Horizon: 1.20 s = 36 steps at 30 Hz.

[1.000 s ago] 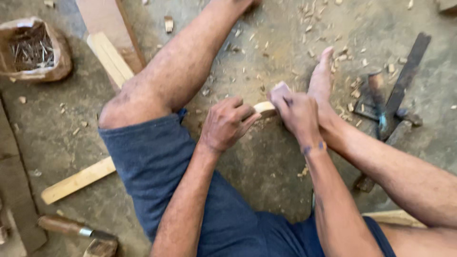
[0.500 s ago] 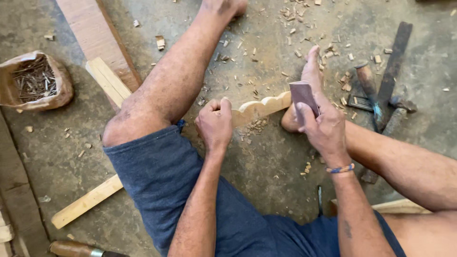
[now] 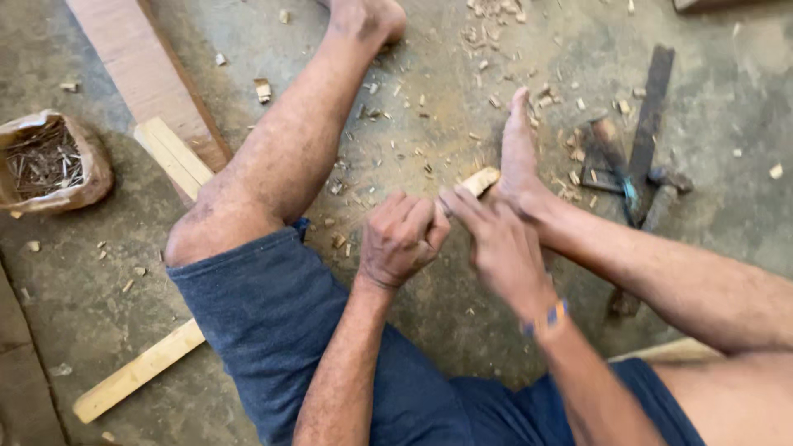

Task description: The person sands a carved wooden piece along its edges and curved surfaces with sandpaper by hand while holding it in place.

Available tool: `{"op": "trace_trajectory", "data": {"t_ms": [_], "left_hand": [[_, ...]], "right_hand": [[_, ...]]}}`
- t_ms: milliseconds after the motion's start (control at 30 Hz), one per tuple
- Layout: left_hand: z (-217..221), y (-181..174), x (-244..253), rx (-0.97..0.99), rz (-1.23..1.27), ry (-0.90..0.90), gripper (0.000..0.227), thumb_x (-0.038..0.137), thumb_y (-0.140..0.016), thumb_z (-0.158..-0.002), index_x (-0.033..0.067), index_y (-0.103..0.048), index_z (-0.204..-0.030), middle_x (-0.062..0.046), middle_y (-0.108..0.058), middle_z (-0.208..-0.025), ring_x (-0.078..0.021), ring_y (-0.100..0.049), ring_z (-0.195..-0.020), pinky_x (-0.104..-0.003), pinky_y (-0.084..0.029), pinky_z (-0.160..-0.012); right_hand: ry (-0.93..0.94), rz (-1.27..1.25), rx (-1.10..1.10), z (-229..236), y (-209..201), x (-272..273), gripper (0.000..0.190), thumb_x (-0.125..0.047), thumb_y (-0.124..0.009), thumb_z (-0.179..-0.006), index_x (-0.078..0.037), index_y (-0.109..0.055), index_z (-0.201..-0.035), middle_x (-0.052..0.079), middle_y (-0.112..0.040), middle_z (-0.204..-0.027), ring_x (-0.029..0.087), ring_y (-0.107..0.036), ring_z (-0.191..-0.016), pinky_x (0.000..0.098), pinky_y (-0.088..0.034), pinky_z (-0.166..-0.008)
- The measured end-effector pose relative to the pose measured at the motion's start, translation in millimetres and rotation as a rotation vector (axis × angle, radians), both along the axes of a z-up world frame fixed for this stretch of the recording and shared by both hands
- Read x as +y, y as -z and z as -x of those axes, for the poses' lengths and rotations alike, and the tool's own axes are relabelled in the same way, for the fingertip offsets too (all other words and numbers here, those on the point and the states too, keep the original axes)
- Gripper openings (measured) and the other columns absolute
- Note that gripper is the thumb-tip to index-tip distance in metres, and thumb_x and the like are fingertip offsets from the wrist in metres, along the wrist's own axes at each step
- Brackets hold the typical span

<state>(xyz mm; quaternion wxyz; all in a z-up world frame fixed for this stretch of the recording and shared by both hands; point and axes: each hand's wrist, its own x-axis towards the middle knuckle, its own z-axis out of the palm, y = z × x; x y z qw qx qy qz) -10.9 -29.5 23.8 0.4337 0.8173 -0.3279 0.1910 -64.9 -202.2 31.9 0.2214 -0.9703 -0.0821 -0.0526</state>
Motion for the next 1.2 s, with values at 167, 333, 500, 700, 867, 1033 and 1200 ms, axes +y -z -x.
{"op": "trace_trajectory", "data": {"t_ms": [167,333,500,700,867,1033,1200], "left_hand": [[9.8,10.5,2.4,0.007,-0.026,0.018,0.018,0.006,-0.072,-0.087,0.0061,-0.056,-0.079,-0.011,-0.055,-0.073,-0.0296,-0.058,-0.069,-0.042,-0.050,-0.066],[9.0,12.6,-0.4,0.034,0.014,0.008,0.017,0.010,-0.076,-0.086,0.0075,-0.060,-0.079,-0.012,-0.058,-0.072,-0.0309,-0.060,-0.068,-0.043,-0.051,-0.065],[9.0,11.7,-0.1,0.008,0.007,-0.009,0.014,0.009,-0.072,-0.087,0.0069,-0.059,-0.081,-0.014,-0.058,-0.075,-0.0328,-0.060,-0.071,-0.044,-0.052,-0.070],[20.2,24.7,1.6,0.111,0.005,-0.070,0.021,0.010,-0.072,-0.089,0.0068,-0.056,-0.076,-0.014,-0.056,-0.072,-0.0342,-0.058,-0.070,-0.046,-0.048,-0.066],[-3.4,12.2,-5.6,0.092,0.029,-0.165,0.025,0.009,-0.071,-0.088,0.0075,-0.053,-0.072,-0.014,-0.056,-0.070,-0.0342,-0.057,-0.068,-0.047,-0.048,-0.065],[6.1,14.8,-1.9,0.120,0.039,-0.115,0.019,0.009,-0.070,-0.092,0.0057,-0.056,-0.078,-0.014,-0.058,-0.075,-0.0346,-0.059,-0.072,-0.047,-0.049,-0.068],[-4.1,19.6,-6.5,0.137,0.030,-0.185,0.021,0.012,-0.071,-0.089,0.0066,-0.057,-0.075,-0.015,-0.057,-0.072,-0.0348,-0.059,-0.069,-0.048,-0.049,-0.064]], "right_hand": [[0.072,-0.094,0.069,-9.3,16.7,-4.6,0.053,0.003,-0.052,-0.091,-0.020,-0.065,-0.137,0.010,-0.068,-0.137,0.037,-0.070,-0.118,0.0457,-0.055,-0.099],[0.054,0.053,-0.017,7.9,13.7,1.2,0.065,0.003,-0.053,-0.077,-0.019,-0.066,-0.137,0.010,-0.066,-0.138,0.042,-0.068,-0.106,0.0512,-0.054,-0.093],[0.135,0.054,0.236,-22.1,12.4,1.1,0.050,-0.006,-0.054,-0.097,-0.025,-0.063,-0.142,0.009,-0.067,-0.135,0.036,-0.070,-0.110,0.0467,-0.057,-0.093],[0.115,0.067,-0.005,21.5,12.9,19.6,0.070,0.003,-0.052,-0.085,-0.012,-0.047,-0.154,0.016,-0.056,-0.150,0.045,-0.066,-0.094,0.0507,-0.054,-0.079],[0.211,0.127,0.356,29.7,5.7,37.9,0.084,0.005,-0.049,-0.079,-0.019,-0.038,-0.159,0.012,-0.043,-0.166,0.045,-0.065,-0.095,0.0510,-0.055,-0.076],[0.118,-0.022,-0.003,15.7,31.4,20.7,0.078,0.005,-0.049,-0.083,-0.013,-0.041,-0.159,0.019,-0.049,-0.155,0.047,-0.061,-0.114,0.0547,-0.053,-0.094],[0.125,0.069,0.110,-39.5,33.8,3.5,0.066,0.001,-0.047,-0.093,-0.017,-0.045,-0.157,0.014,-0.056,-0.152,0.041,-0.064,-0.117,0.0511,-0.055,-0.095]]}}
